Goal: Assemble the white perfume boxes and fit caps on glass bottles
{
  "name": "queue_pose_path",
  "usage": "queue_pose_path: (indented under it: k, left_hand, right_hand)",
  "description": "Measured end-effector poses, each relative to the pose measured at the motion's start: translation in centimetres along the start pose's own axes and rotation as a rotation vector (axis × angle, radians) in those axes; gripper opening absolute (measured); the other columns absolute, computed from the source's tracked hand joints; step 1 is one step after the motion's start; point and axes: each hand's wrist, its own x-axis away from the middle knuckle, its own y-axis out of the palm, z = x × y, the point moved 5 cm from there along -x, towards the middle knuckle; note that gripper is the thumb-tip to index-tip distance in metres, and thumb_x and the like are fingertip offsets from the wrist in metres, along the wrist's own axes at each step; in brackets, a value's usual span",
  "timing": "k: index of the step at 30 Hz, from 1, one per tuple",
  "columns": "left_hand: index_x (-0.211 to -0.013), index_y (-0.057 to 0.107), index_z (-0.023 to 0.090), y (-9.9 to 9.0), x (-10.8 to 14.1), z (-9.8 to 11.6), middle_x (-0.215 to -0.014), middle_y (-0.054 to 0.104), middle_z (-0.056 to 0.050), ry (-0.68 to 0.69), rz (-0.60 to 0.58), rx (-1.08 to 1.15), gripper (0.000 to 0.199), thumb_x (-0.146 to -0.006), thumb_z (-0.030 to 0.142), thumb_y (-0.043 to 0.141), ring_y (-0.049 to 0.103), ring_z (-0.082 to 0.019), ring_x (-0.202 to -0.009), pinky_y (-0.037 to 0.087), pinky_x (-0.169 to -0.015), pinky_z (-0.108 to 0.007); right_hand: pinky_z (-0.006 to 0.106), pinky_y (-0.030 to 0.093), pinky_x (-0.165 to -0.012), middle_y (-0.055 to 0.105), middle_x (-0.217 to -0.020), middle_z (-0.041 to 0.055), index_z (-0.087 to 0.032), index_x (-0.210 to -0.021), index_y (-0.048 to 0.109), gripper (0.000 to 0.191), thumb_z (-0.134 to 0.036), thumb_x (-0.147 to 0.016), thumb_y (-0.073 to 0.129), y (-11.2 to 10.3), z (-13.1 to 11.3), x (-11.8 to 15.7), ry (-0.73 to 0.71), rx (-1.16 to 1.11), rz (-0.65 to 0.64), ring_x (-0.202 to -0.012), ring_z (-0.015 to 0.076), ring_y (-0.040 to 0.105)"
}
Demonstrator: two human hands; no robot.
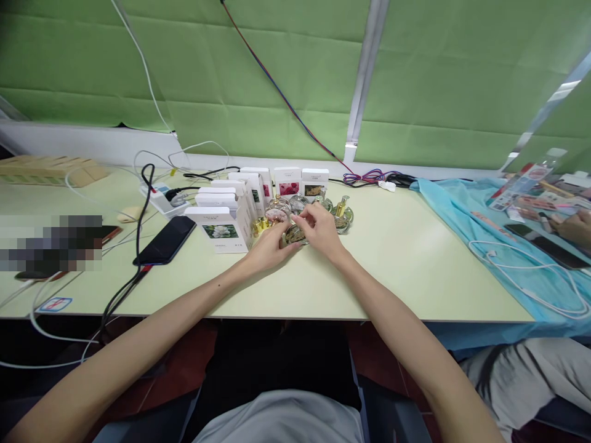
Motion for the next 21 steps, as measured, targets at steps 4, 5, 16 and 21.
queue_pose_path:
  k: [4,5,16,21]
  left_hand:
    - [-0.120,0.060,0.017,-0.1,0.0,0.1,-0.094,0.068,-0.006,0.015,0.010,0.005,0.033,-0.091,0.032,0.067,0.064,-0.024,-0.083,0.049,-0.077,-0.035]
    - [-0.117,0.060,0.017,-0.1,0.0,0.1,-0.094,0.067,-0.006,0.019,0.012,0.005,0.031,-0.091,0.032,0.067,0.064,-0.024,-0.083,0.049,-0.076,-0.035]
    - [-0.114,0.060,0.017,-0.2,0.0,0.2,-0.093,0.067,-0.007,0.007,0.011,-0.003,0.029,-0.091,0.032,0.066,0.063,-0.024,-0.083,0.048,-0.077,-0.035]
    - [-0.121,0.059,0.016,-0.2,0.0,0.2,-0.094,0.067,-0.007,0.011,0.006,-0.006,0.035,-0.092,0.032,0.066,0.063,-0.024,-0.084,0.049,-0.078,-0.035]
  right_hand:
    - [0.034,0.042,-0.065,0.058,-0.079,0.0030,-0.022,-0.077,0.060,0.038,-0.055,-0.097,0.059,-0.1,0.0,0.0,0.007,0.027,0.001,-0.068,0.0174,0.053]
    - [0.034,0.042,-0.065,0.059,-0.079,0.0034,-0.022,-0.077,0.060,0.040,-0.057,-0.098,0.057,-0.2,-0.1,0.0,0.004,0.034,0.004,-0.068,0.0176,0.053]
    - [0.034,0.046,-0.067,0.064,-0.088,0.0056,-0.022,-0.088,0.069,0.038,-0.057,-0.097,0.057,0.0,0.7,0.0,0.044,-0.057,-0.046,-0.073,0.0185,0.058]
    - [0.032,0.044,-0.064,0.060,-0.085,0.0040,-0.021,-0.088,0.073,0.041,-0.060,-0.095,0.060,0.0,1.1,-0.2,0.034,-0.103,-0.085,-0.071,0.0171,0.056]
